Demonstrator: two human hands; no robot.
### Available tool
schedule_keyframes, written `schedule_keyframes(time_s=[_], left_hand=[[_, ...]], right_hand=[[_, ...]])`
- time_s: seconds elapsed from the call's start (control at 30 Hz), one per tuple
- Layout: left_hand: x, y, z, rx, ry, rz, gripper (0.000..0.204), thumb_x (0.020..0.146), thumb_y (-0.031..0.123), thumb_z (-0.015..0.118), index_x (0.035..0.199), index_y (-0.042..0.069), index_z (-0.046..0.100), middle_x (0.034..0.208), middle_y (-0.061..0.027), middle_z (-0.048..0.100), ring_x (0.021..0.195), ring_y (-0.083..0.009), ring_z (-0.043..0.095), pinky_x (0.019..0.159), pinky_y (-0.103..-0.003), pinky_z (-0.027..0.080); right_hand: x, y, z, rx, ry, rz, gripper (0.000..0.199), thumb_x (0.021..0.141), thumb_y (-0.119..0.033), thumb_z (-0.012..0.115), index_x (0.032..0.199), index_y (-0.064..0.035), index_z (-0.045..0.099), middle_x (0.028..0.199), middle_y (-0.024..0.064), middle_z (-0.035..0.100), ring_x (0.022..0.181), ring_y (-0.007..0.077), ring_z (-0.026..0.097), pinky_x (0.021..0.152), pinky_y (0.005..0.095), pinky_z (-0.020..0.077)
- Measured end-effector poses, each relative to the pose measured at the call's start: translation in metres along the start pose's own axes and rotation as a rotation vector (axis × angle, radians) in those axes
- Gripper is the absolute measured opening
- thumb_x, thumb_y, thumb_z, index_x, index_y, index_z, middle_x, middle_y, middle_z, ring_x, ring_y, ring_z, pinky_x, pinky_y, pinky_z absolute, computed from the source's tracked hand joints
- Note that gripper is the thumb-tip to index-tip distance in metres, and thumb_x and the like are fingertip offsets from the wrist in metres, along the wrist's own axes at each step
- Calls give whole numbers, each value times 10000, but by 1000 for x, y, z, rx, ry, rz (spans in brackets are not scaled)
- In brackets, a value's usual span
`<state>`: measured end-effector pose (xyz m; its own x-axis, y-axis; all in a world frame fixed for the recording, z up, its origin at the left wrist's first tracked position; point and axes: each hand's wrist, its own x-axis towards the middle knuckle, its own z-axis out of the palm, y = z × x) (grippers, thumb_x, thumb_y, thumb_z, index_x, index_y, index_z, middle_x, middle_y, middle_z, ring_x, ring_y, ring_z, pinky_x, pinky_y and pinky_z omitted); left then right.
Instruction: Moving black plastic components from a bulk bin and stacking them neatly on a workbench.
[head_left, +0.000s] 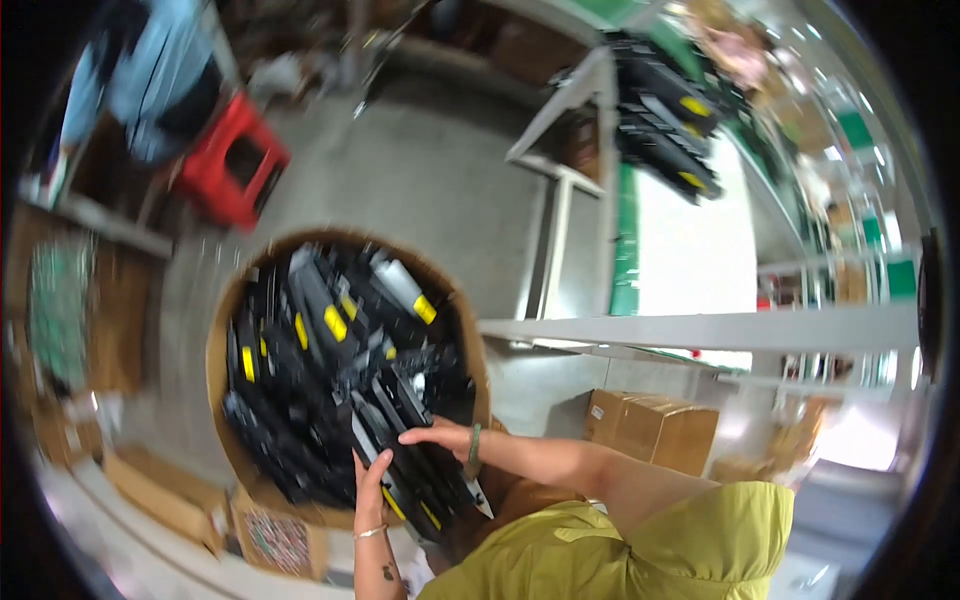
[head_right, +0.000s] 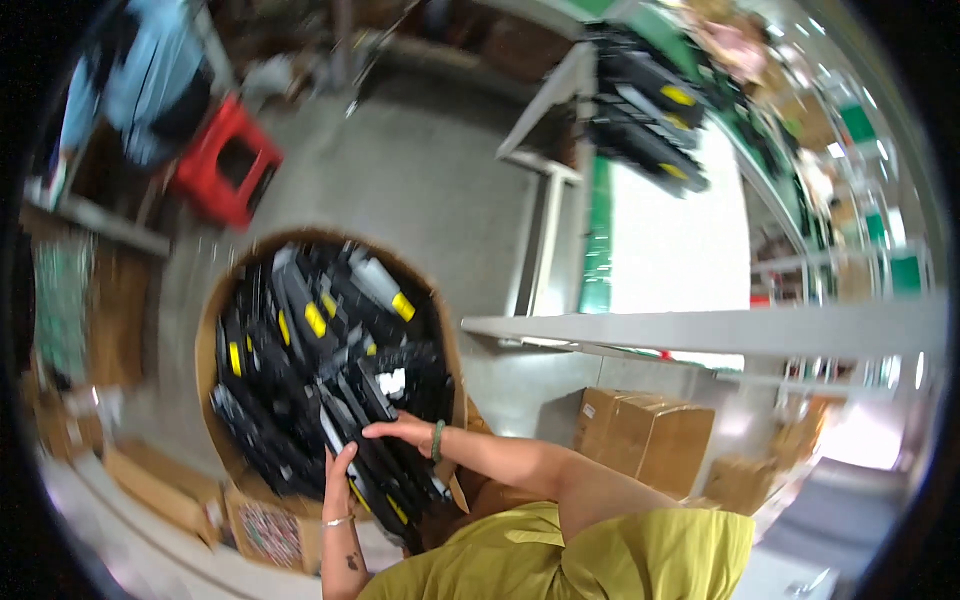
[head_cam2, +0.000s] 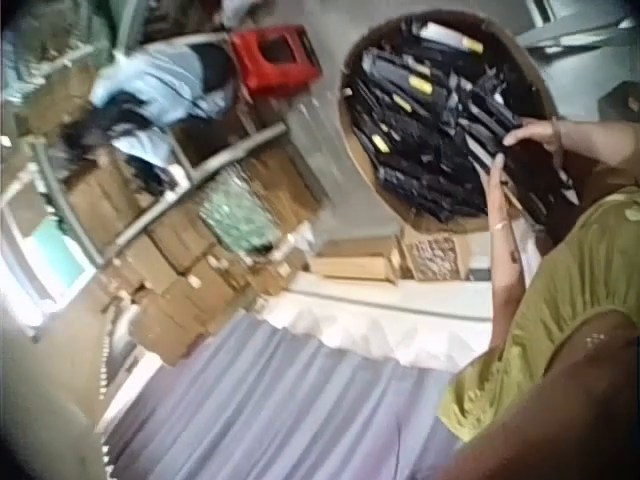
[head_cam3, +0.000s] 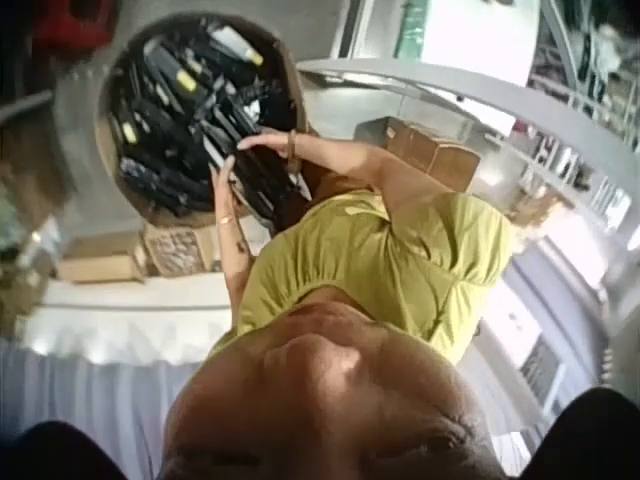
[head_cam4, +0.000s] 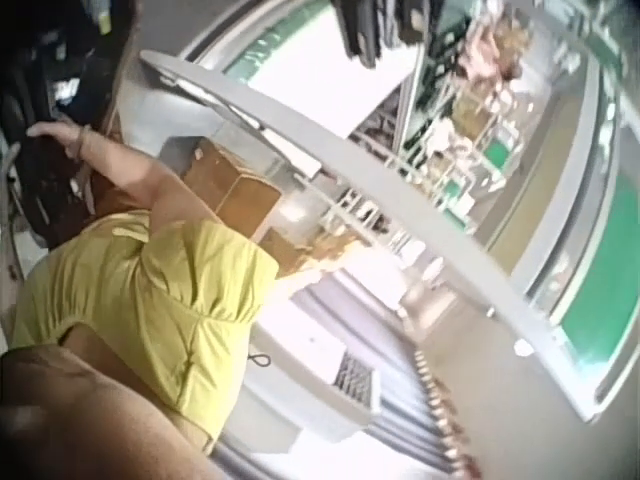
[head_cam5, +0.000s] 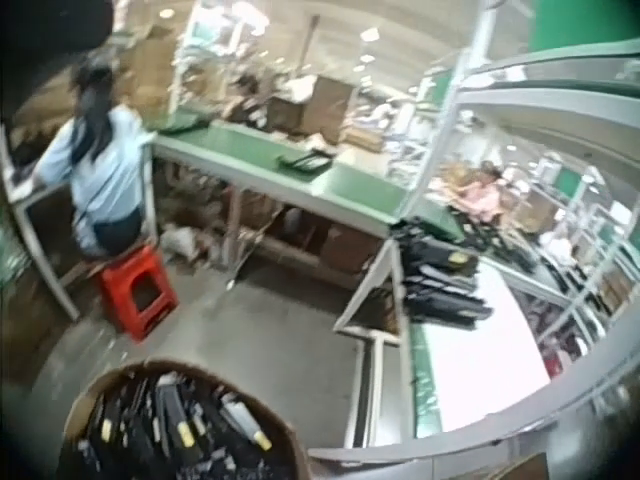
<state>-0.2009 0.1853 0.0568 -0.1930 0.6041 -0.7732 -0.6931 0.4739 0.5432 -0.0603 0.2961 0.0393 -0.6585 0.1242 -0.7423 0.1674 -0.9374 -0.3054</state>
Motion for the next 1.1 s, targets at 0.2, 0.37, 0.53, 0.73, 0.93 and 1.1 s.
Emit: schedule_keyframes(time_s=[0.2,0.37,0.53,0.73,0.93,1.1], left_hand=[[6,130,106,360,-467,46,831,681,89,657,1369,75,191,1227,-102,448,1109,-217,441,943,-319,354],[35,178,178,398,-589,26,690,690,54,612,1315,69,321,1174,-77,501,1087,-207,469,916,-292,368],[56,185,252,488,-698,-133,723,689,60,613,1339,80,297,1182,-93,495,1086,-205,469,921,-303,371],[62,165,288,410,-772,-224,691,702,99,616,1322,59,314,1166,-102,499,1094,-209,459,936,-310,363],[61,136,291,336,-695,-213,698,685,103,636,1313,58,333,1160,-107,507,1081,-221,477,938,-321,374],[40,150,303,375,-729,-185,735,683,109,638,1336,88,300,1207,-99,479,1106,-216,456,944,-330,370]], right_hand=[[-85,-98,20,195,66,-388,510,749,-301,674,1148,-31,509,1064,95,586,929,190,586,814,341,492],[-111,-148,13,442,4,-508,439,772,-279,653,1107,-21,533,997,90,615,861,192,612,772,330,508],[-165,-180,-4,492,189,-626,344,815,-229,607,1064,-2,539,949,89,619,817,182,619,733,302,519],[-188,-183,-16,395,343,-832,344,810,-186,611,1097,-23,516,995,79,595,871,182,598,753,320,509],[-194,-174,-32,345,459,-812,365,797,-146,618,1124,-28,508,1026,76,587,891,193,586,769,322,491],[-193,-166,-30,269,542,-950,421,793,-150,647,1159,-30,479,1085,46,554,967,151,525,857,288,423]])
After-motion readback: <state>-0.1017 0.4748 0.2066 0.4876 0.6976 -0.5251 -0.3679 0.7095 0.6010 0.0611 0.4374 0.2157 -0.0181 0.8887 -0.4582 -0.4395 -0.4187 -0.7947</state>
